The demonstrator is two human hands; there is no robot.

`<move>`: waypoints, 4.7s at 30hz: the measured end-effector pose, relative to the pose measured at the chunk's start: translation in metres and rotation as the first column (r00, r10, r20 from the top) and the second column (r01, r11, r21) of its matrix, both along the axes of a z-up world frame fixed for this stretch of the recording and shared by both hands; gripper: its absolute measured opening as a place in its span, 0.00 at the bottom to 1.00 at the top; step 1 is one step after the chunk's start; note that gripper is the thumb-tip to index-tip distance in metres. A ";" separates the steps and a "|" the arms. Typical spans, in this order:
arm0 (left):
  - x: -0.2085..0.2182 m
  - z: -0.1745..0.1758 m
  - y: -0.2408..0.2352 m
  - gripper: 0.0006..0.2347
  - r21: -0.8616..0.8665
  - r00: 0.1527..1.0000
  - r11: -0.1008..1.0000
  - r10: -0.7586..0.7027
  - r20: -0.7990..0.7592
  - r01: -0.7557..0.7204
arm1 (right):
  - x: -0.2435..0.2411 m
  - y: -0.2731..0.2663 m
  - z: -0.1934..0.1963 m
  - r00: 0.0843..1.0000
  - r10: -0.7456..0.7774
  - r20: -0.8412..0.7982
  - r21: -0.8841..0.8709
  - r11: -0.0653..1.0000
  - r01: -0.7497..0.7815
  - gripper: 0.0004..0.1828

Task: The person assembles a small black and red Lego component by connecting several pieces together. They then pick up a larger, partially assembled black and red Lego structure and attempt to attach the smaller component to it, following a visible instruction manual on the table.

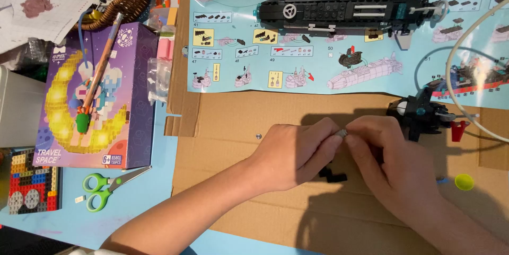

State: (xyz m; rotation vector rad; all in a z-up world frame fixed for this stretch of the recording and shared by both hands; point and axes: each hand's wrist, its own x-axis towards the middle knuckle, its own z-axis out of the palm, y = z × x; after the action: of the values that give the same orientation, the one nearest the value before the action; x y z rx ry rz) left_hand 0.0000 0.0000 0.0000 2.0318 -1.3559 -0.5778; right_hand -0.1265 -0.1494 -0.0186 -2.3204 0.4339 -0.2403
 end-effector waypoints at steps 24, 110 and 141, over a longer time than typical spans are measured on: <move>0.002 0.009 -0.001 0.11 0.022 0.998 1.000 -0.013 -0.063 0.014 | -0.001 0.000 0.000 0.997 0.073 0.037 -0.027 0.997 -0.072 0.20; 0.006 0.006 -0.002 0.12 -0.029 0.968 0.995 0.084 -0.237 -0.093 | -0.002 0.001 -0.003 0.989 0.061 0.135 -0.126 0.991 -0.044 0.26; 0.092 0.023 0.062 0.12 -0.126 0.537 0.991 0.084 0.840 0.042 | -0.010 0.015 0.022 0.631 0.678 0.376 -0.673 0.668 -0.317 0.06</move>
State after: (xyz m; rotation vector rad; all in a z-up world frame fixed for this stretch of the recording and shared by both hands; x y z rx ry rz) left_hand 0.0922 0.0621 0.0228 2.2875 -1.8076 0.6477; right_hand -0.1364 -0.1342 0.0035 -2.6055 -0.7596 -0.8842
